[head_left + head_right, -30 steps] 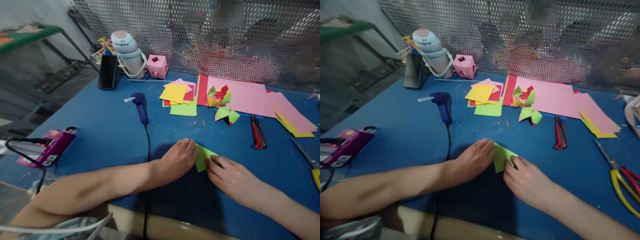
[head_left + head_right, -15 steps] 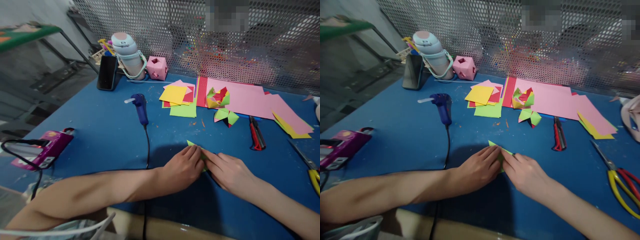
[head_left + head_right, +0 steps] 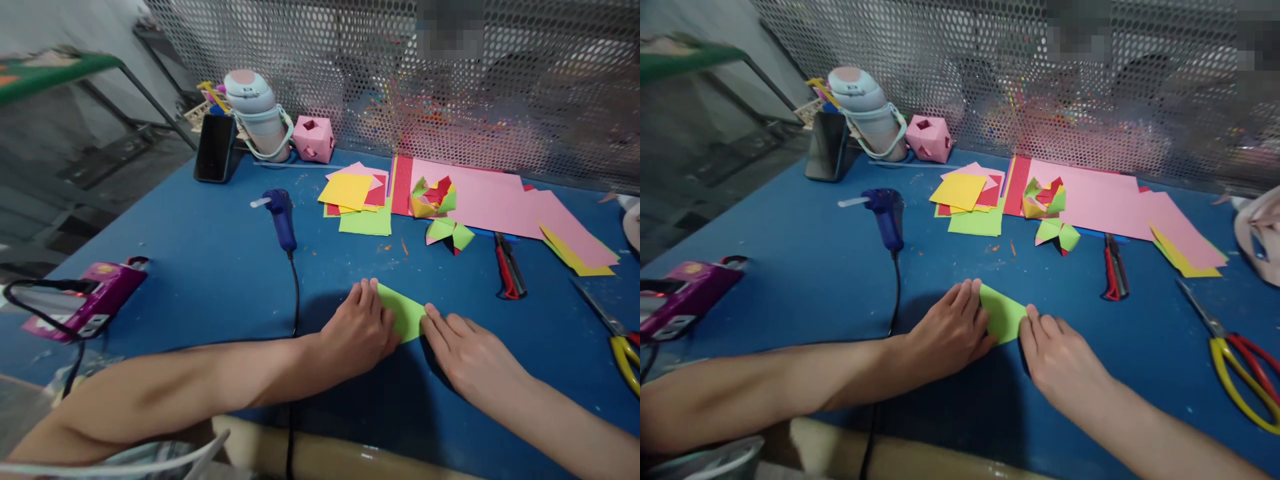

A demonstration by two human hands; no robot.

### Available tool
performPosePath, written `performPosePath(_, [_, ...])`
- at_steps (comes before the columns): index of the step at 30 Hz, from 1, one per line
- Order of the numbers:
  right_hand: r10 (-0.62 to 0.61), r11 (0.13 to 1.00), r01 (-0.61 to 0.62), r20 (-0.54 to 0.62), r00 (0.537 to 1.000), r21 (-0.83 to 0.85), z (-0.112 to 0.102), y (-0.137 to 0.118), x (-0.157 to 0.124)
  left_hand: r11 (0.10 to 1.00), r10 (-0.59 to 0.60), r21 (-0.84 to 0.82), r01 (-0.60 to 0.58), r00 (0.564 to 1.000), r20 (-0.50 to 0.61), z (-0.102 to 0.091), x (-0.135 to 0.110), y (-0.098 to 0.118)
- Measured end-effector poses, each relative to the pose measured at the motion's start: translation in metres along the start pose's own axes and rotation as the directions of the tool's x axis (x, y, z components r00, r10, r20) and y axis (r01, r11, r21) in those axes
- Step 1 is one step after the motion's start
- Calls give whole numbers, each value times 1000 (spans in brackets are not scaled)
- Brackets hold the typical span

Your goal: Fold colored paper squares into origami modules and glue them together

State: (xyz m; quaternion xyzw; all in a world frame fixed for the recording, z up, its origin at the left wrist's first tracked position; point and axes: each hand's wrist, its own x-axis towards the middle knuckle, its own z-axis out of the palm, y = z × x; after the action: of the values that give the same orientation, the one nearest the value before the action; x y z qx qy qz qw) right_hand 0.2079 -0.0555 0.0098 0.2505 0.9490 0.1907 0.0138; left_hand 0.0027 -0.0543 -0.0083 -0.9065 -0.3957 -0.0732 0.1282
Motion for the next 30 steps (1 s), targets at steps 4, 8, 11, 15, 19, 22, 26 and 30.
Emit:
performPosePath(4, [32,998,-30,34,999,-61,-3,0,-20,1000,-11,9,10,999,50,-4,1,-4])
performPosePath(8, [68,994,-64,44,997,-91,-5,-2,-30,1000,18,-15,-18,999,41,-5,3,-11])
performPosePath(11, [136,989,-136,-3,991,-53,-5,-1,-30,995,22,-97,-14,996,87,-9,7,-19])
performPosePath(15, [260,961,-250,-83,962,117,-3,9,-27,979,6,-201,31,984,180,-17,9,-28])
performPosePath(19, [344,916,-317,-73,936,246,2,17,-26,975,7,-219,35,981,191,-20,8,-32])
performPosePath(22, [358,907,-335,-47,933,256,6,21,-23,980,12,-199,24,984,180,-17,10,-34])
performPosePath(26, [394,885,-373,-21,919,278,12,26,-15,979,77,-194,-57,992,101,-8,17,-37])
performPosePath(30, [478,775,-444,41,877,450,18,34,-4,918,62,-393,-45,998,30,0,20,-38])
